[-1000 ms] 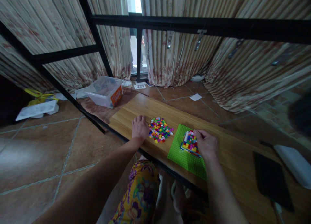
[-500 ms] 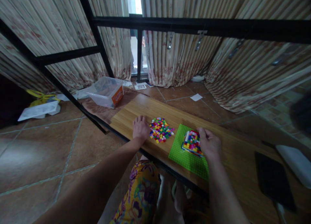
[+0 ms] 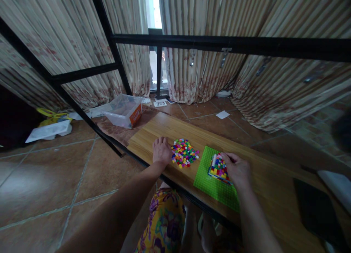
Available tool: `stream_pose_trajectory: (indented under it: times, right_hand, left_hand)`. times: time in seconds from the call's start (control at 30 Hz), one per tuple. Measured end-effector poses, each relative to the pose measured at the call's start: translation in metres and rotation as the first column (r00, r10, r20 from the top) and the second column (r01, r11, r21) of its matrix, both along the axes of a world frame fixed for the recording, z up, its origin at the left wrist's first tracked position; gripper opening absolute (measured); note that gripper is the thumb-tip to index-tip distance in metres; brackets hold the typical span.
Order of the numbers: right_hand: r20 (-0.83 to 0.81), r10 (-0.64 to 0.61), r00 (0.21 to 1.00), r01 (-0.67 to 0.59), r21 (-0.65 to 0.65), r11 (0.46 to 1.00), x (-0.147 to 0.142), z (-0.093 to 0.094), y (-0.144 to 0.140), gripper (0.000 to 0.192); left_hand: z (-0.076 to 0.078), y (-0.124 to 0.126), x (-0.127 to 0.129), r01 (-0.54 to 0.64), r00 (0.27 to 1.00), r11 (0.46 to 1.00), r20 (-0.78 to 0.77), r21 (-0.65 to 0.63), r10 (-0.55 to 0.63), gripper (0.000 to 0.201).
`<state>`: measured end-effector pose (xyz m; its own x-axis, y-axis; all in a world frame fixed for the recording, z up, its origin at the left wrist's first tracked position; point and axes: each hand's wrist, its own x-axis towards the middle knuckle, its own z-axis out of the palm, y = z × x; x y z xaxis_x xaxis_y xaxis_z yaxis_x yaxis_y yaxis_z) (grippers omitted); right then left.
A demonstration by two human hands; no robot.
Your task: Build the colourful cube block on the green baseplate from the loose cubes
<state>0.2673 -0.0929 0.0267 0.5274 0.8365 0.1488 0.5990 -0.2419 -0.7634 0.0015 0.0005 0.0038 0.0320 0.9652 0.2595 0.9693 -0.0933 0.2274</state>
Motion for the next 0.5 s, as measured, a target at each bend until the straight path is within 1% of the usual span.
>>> stream_pose_trajectory:
  times: [0.07, 0.13, 0.17, 0.2, 0.27, 0.3, 0.33, 0.4, 0.5]
  right_hand:
    - [0.152, -0.004, 0.988, -0.008, 0.081, 0.997, -0.005, 0.006, -0.001, 0.042]
    - [0.323, -0.013, 0.946, -0.049, 0.182, 0.982, -0.017, 0.014, -0.001, 0.038]
    - [0.385, 0.009, 0.923, -0.094, 0.201, 0.975, -0.024, 0.018, -0.001, 0.034]
    - [0.432, 0.051, 0.900, -0.141, 0.179, 0.974, -0.033, 0.021, 0.001, 0.029]
    - [0.490, 0.186, 0.852, -0.239, 0.047, 0.970, -0.053, 0.025, 0.005, 0.021]
    - [0.502, 0.268, 0.822, -0.286, -0.042, 0.957, -0.062, 0.025, 0.008, 0.019]
    - [0.504, 0.329, 0.799, -0.307, -0.129, 0.943, -0.070, 0.024, 0.011, 0.018]
    - [0.501, 0.381, 0.777, -0.280, -0.266, 0.922, -0.083, 0.022, 0.018, 0.020]
    - [0.519, 0.398, 0.757, -0.200, -0.395, 0.897, -0.092, 0.017, 0.025, 0.026]
  left_hand:
    - [0.000, 0.000, 0.000, -0.001, 1.000, 1.000, 0.003, -0.012, 0.001, 0.031]
    - [0.000, 0.000, 0.000, -0.001, 1.000, 1.000, 0.010, -0.009, 0.001, 0.031]
    - [0.000, 0.000, 0.000, 0.000, 1.000, 1.000, 0.015, -0.005, 0.000, 0.031]
    - [-0.001, 0.000, 0.000, 0.003, 1.000, 1.000, 0.018, -0.003, -0.003, 0.031]
    - [-0.001, 0.000, 0.000, 0.003, 1.000, 1.000, 0.027, -0.006, -0.003, 0.031]
    - [0.000, 0.000, 0.000, 0.000, 1.000, 1.000, 0.031, -0.009, 0.000, 0.031]
    - [0.000, 0.000, 0.000, 0.000, 0.999, 1.000, 0.033, -0.013, 0.001, 0.031]
    - [0.000, 0.000, 0.000, 0.000, 0.999, 1.000, 0.036, -0.024, 0.001, 0.031]
    - [0.000, 0.000, 0.000, 0.002, 0.999, 1.000, 0.036, -0.030, -0.001, 0.031]
